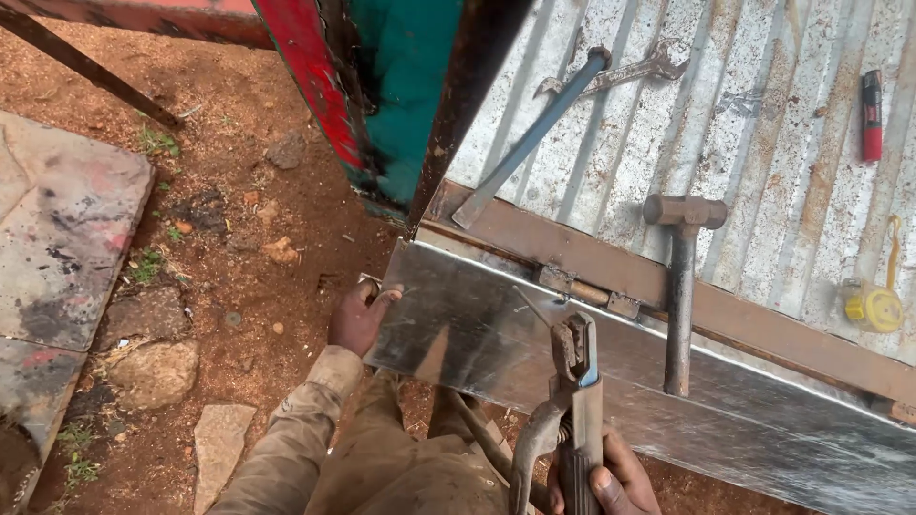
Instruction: Measure, fit, and weld a metal sheet to a truck bed frame.
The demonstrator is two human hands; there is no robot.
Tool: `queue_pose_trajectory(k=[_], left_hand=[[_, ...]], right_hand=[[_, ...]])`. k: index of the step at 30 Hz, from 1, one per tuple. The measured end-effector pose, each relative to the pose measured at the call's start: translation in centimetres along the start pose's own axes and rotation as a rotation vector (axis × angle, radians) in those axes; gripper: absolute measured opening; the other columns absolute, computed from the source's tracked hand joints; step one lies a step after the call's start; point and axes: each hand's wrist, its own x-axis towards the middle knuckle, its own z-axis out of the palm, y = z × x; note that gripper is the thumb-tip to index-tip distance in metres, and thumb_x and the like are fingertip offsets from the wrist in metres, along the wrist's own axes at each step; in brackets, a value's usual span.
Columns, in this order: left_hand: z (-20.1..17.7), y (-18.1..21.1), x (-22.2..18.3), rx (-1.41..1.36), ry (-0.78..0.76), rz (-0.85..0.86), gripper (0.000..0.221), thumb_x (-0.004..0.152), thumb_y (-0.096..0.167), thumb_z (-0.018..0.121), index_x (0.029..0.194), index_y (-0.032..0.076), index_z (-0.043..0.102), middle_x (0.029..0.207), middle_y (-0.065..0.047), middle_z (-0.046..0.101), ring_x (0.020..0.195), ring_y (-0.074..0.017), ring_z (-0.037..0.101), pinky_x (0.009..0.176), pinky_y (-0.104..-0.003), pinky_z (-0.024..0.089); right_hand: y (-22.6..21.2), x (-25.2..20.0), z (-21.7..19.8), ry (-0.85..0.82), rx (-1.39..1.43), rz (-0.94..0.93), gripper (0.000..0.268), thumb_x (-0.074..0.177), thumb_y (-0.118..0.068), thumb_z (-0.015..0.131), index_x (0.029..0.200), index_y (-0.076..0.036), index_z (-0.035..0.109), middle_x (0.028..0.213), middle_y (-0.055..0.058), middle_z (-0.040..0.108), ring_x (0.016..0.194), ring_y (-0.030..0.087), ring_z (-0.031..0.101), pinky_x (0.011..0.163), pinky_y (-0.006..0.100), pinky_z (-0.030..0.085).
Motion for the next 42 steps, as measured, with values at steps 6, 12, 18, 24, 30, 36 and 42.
queue_pose_trajectory(k=[6,12,18,24,30,36,42], left_hand=[[-0.6,1.2,-1.0,-0.308,0.044,0.059,0.037,0.084,0.046,0.074,0.092,0.009,0.076,0.071,0.002,0.067,0.057,-0.0139,0.056,0.055,-0.038,0.044],[0.8,-0.6,-0.9,-0.299,0.045,0.076,0.044,0.086,0.041,0.079,0.071,0.003,0.063,0.058,-0.006,0.052,0.056,-0.0153,0.039,0.053,-0.040,0.039],[-0.2,0.6,-1.3,-0.229,0.071,-0.016,0.049,0.084,0.044,0.082,0.069,0.003,0.060,0.057,-0.009,0.050,0.053,-0.0173,0.039,0.051,-0.040,0.036],[-0.8,0.7,-1.6,-0.249,0.037,-0.044,0.051,0.085,0.048,0.079,0.068,0.004,0.061,0.056,-0.012,0.053,0.052,-0.0196,0.041,0.052,-0.042,0.037],[-0.9,0.9,-1.6,-0.318,0.042,0.026,0.050,0.085,0.048,0.074,0.066,0.004,0.060,0.081,-0.003,0.077,0.053,-0.0183,0.059,0.053,-0.039,0.046],[-0.7,0.4,-1.5,-0.275,0.035,0.034,0.052,0.086,0.046,0.077,0.069,0.001,0.060,0.090,-0.004,0.081,0.062,-0.0200,0.068,0.058,-0.039,0.050],[-1.1,1.1,-1.6,-0.151,0.048,-0.034,0.049,0.083,0.049,0.080,0.076,0.003,0.065,0.066,-0.017,0.065,0.055,-0.0283,0.055,0.057,-0.044,0.045]], right_hand=[[-6.6,7.7,7.6,-0.077,-0.161,0.025,0.064,0.100,-0.027,0.056,0.148,0.012,0.038,0.090,0.024,0.065,0.072,0.030,0.071,0.061,0.044,0.059],[-8.0,12.6,10.4,-0.281,-0.381,-0.003,0.063,0.100,-0.014,0.042,0.160,-0.005,0.023,0.100,0.021,0.066,0.071,0.025,0.073,0.056,0.037,0.063],[-8.1,13.8,13.4,-0.321,-0.485,-0.091,0.060,0.103,-0.015,0.043,0.159,-0.006,0.024,0.104,0.020,0.066,0.069,0.020,0.071,0.053,0.031,0.062],[-7.4,14.0,14.1,-0.288,-0.503,-0.074,0.061,0.103,-0.018,0.045,0.160,-0.008,0.025,0.095,0.019,0.067,0.067,0.018,0.071,0.051,0.030,0.060],[-7.3,14.1,14.3,-0.264,-0.500,-0.084,0.061,0.103,-0.021,0.047,0.160,-0.010,0.027,0.096,0.016,0.065,0.067,0.017,0.070,0.051,0.029,0.059],[-7.3,14.1,14.2,-0.276,-0.472,-0.059,0.061,0.102,-0.022,0.048,0.160,-0.011,0.028,0.097,0.015,0.066,0.066,0.017,0.070,0.051,0.029,0.059],[-7.4,14.3,14.6,-0.317,-0.497,-0.101,0.059,0.104,-0.020,0.045,0.160,-0.012,0.028,0.096,0.015,0.065,0.066,0.017,0.070,0.050,0.028,0.059]])
